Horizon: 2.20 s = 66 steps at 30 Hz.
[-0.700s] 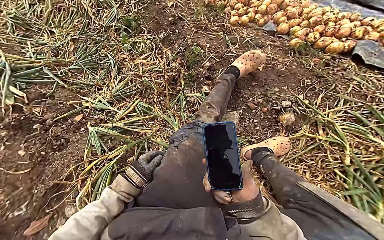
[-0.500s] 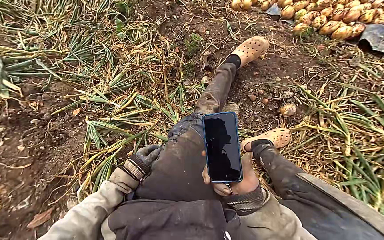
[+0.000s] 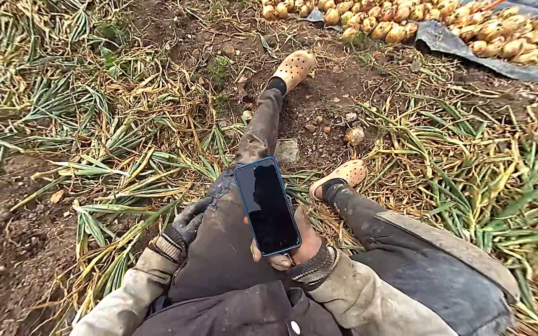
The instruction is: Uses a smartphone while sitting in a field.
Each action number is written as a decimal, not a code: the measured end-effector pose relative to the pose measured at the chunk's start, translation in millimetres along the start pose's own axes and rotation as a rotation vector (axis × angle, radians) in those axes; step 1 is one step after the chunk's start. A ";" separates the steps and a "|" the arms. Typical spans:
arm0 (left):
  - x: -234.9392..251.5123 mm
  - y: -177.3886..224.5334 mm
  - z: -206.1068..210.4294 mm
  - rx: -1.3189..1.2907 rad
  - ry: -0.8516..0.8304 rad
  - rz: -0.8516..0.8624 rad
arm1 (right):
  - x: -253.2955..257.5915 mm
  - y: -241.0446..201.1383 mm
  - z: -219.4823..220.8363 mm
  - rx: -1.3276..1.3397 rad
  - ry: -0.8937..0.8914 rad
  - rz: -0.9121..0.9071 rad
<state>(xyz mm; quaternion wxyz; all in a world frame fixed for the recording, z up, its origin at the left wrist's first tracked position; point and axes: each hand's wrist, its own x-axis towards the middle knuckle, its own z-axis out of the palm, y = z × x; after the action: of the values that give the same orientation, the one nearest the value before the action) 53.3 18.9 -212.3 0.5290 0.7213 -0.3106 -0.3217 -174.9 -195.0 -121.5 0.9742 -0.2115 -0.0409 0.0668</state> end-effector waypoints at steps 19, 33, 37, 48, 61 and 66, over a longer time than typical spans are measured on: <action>-5.7 34.7 1.2 0.130 0.024 -0.109 | -2.4 -10.5 11.6 -0.079 -0.093 -0.031; -1.8 19.5 0.6 0.103 0.011 -0.014 | -1.8 -12.1 13.0 -0.073 -0.090 -0.045; 1.6 10.4 -1.0 0.106 -0.026 0.004 | -1.3 -12.6 14.1 -0.058 -0.101 -0.043; -1.1 19.4 -0.4 0.159 -0.006 -0.013 | -2.7 -13.6 13.2 -0.060 -0.093 -0.024; 47.4 121.7 53.4 -1.002 -0.447 0.351 | -2.2 -0.1 9.4 -0.049 -0.090 -0.011; 53.5 152.7 78.3 -1.315 -0.582 0.158 | -2.4 14.0 -0.5 -0.039 -0.095 0.080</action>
<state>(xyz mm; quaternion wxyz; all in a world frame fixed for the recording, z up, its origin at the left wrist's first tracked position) 6.9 -105.1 -90.8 0.7710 0.1140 -0.2324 -0.5818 -178.8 -182.9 -128.0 0.9635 -0.2284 -0.0800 0.1147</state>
